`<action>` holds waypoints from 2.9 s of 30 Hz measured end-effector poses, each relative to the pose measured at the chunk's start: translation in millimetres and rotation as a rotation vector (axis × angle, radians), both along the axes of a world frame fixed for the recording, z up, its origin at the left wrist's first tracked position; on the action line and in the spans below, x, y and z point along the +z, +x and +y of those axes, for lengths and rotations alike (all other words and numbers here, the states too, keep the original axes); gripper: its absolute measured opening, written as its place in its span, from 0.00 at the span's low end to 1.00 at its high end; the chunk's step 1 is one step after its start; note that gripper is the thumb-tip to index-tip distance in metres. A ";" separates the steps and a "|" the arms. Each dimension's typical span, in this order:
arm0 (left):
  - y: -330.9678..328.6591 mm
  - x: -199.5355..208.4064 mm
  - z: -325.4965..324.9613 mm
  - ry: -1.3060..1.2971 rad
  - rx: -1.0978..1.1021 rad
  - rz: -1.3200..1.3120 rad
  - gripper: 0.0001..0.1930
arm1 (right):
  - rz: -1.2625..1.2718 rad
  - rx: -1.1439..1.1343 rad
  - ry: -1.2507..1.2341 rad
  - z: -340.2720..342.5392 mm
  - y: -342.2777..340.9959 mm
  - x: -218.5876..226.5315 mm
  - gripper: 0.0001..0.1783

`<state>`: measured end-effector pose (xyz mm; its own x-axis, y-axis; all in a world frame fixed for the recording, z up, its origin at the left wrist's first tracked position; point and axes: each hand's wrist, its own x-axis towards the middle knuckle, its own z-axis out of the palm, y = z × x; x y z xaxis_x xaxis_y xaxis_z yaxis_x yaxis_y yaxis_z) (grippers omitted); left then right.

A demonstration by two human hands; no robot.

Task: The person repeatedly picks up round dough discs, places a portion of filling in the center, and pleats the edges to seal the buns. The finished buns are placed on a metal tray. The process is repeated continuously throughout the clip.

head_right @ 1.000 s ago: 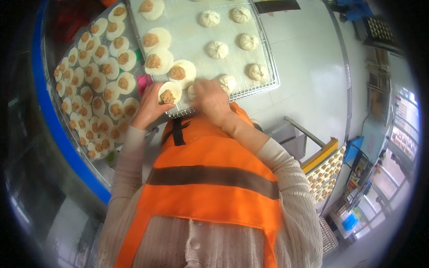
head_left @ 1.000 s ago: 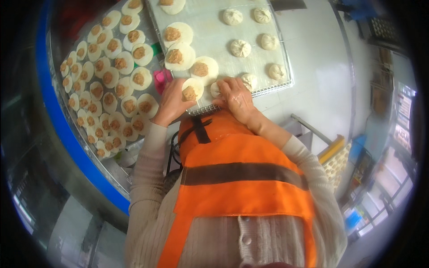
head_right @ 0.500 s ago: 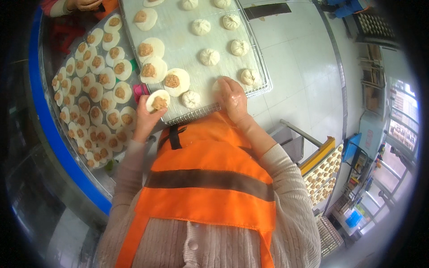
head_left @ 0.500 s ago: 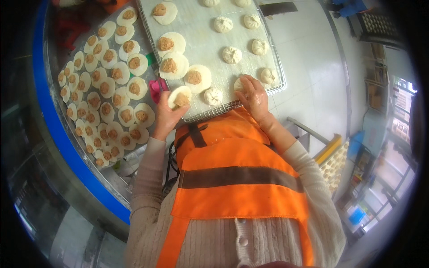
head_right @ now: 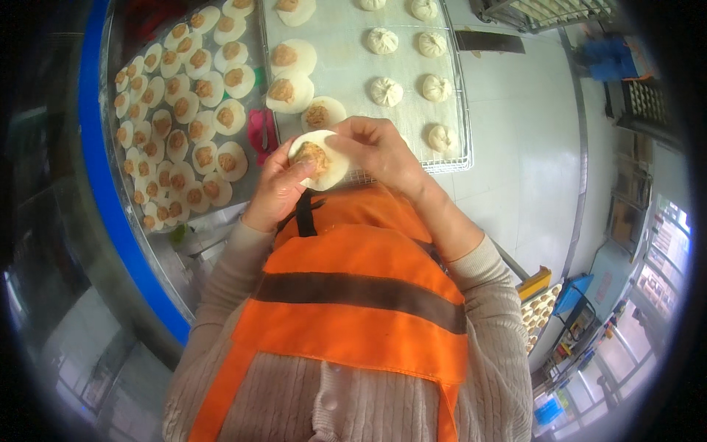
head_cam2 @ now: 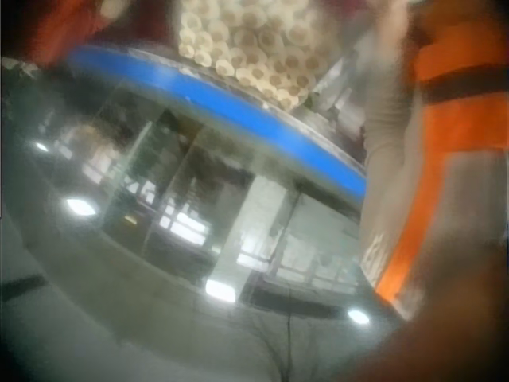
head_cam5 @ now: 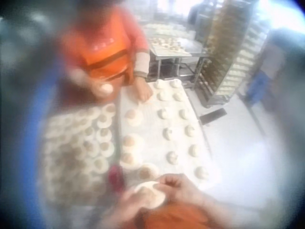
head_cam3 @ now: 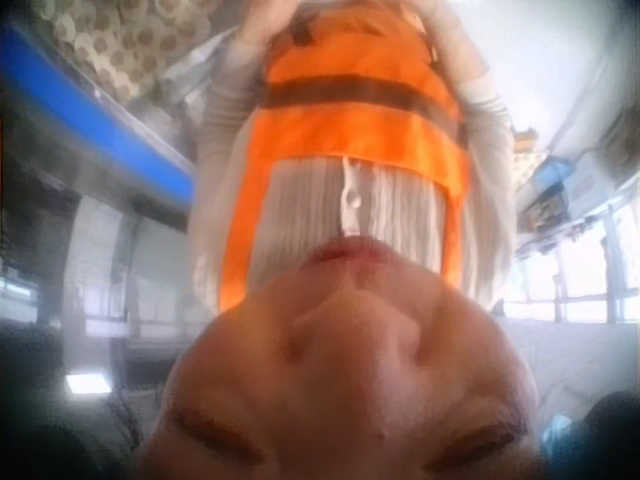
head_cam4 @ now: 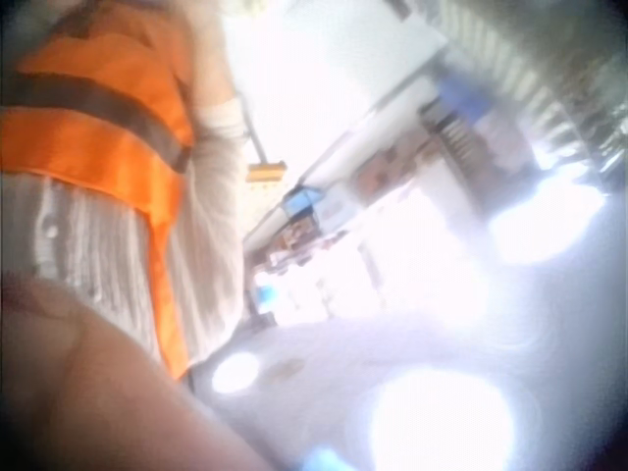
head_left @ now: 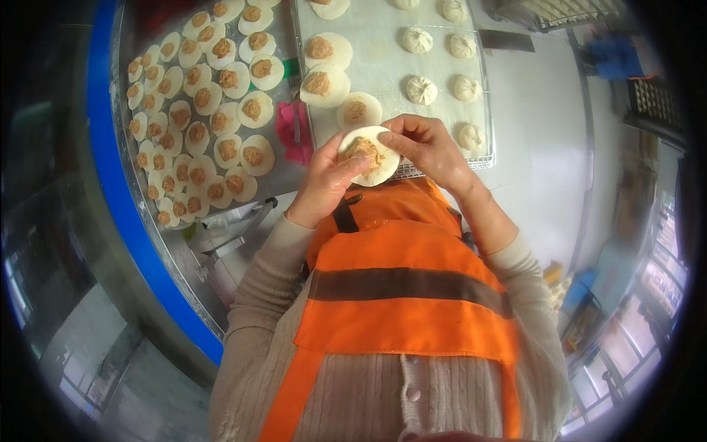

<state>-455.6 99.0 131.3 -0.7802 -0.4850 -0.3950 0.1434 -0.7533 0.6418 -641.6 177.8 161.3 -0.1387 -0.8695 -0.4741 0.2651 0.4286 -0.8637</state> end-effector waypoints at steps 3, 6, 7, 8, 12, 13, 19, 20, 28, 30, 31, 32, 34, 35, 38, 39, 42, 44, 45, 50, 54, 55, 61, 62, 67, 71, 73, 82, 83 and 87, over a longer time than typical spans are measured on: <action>-1.2 3.3 4.6 -0.149 -0.057 -0.130 0.23 | 0.445 0.152 -0.238 3.9 -3.0 7.2 0.08; -2.0 2.6 7.7 -0.413 -0.128 -0.241 0.24 | 0.779 0.247 -0.518 8.5 -3.7 13.8 0.09; -2.8 2.8 8.3 -0.599 -0.171 -0.281 0.26 | 0.696 0.246 -0.380 9.5 -5.2 16.2 0.10; -3.8 3.6 9.3 -0.749 -0.225 -0.346 0.27 | 0.597 0.277 -0.246 9.4 -7.9 17.9 0.11; -6.8 13.6 13.6 -0.899 -0.201 -0.370 0.34 | 0.672 0.401 -0.333 12.4 -13.9 21.7 0.09; -6.3 17.1 12.9 -0.871 -0.232 -0.361 0.35 | 0.723 0.461 -0.354 13.6 -14.8 21.8 0.07; -10.6 21.3 1.8 -0.667 -0.230 -0.365 0.29 | 0.587 0.363 -0.237 13.7 -18.7 22.1 0.09; -10.0 19.4 -1.2 -0.443 -0.123 -0.257 0.27 | 0.559 0.297 -0.234 13.0 -18.8 22.3 0.09; -11.8 6.1 13.7 -0.394 -0.027 -0.188 0.16 | 0.701 0.310 -0.456 7.7 -20.7 21.6 0.12; -11.4 7.7 12.4 -0.566 -0.068 -0.317 0.16 | 0.734 0.337 -0.493 5.4 -19.5 22.6 0.13; -11.3 8.7 10.9 -0.671 -0.074 -0.353 0.16 | 0.775 0.359 -0.505 5.0 -17.6 24.0 0.14; -11.2 9.8 9.5 -0.661 -0.092 -0.384 0.16 | 0.805 0.383 -0.486 3.7 -16.0 25.7 0.15; -10.1 12.0 7.4 -0.654 -0.122 -0.452 0.17 | 0.738 0.375 -0.511 3.5 -11.6 30.8 0.15; -10.1 12.5 6.3 -0.821 -0.126 -0.421 0.18 | 0.701 0.394 -0.520 2.0 -10.0 32.5 0.15; -7.8 13.6 4.3 -0.880 -0.109 -0.333 0.21 | 0.694 0.388 -0.439 -5.5 -10.8 34.1 0.18; -5.9 14.2 2.6 -0.646 -0.067 -0.256 0.22 | 0.741 0.382 -0.516 -9.3 -10.9 32.4 0.19; -0.2 16.9 -4.7 -0.323 -0.079 -0.206 0.24 | 0.841 0.355 -0.495 -10.1 -9.9 28.6 0.20; 1.1 18.5 -5.3 -0.303 -0.121 -0.275 0.24 | 0.871 0.360 -0.499 -9.4 -8.3 25.2 0.19; 1.4 18.9 -4.7 -0.330 -0.137 -0.331 0.24 | 0.859 0.379 -0.493 -8.9 -7.6 23.9 0.19; -0.4 14.9 -0.7 -0.719 -0.202 -0.502 0.24 | 0.855 0.352 -0.550 -10.5 -5.7 22.0 0.10; -2.8 10.0 -1.1 -1.036 -0.165 -0.521 0.24 | 0.868 0.393 -0.602 -12.3 -2.7 21.4 0.09; -3.4 9.6 -1.4 -1.082 -0.213 -0.584 0.24 | 0.817 0.381 -0.661 -11.5 -1.6 21.4 0.09; -7.7 11.1 -6.0 -0.727 -0.008 -0.312 0.21 | 0.809 0.351 -0.328 -14.5 -8.2 23.2 0.10; -6.4 11.7 -8.7 -0.737 -0.013 -0.359 0.20 | 0.808 0.359 -0.423 -13.5 -7.6 25.3 0.10; -9.5 12.8 -9.8 -1.073 0.011 -0.387 0.19 | 0.725 0.283 -0.409 -14.5 -6.9 36.2 0.12; -12.1 14.7 -7.1 -1.183 -0.023 -0.513 0.19 | 0.886 0.332 -0.621 -18.0 -2.8 35.4 0.07; -12.6 15.4 -7.1 -1.203 -0.049 -0.457 0.19 | 0.748 0.328 -0.684 -16.8 -2.0 34.5 0.07; -14.2 16.8 -17.8 -1.155 -0.138 -0.403 0.22 | 0.768 0.300 -0.590 -12.2 -0.4 30.7 0.07; -15.2 17.8 -17.7 -1.194 -0.154 -0.413 0.22 | 0.743 0.285 -0.495 -12.5 -1.3 29.5 0.07; -18.2 20.8 -15.3 -0.929 0.009 -0.362 0.22 | 0.866 0.357 -0.523 -16.9 -9.8 22.2 0.09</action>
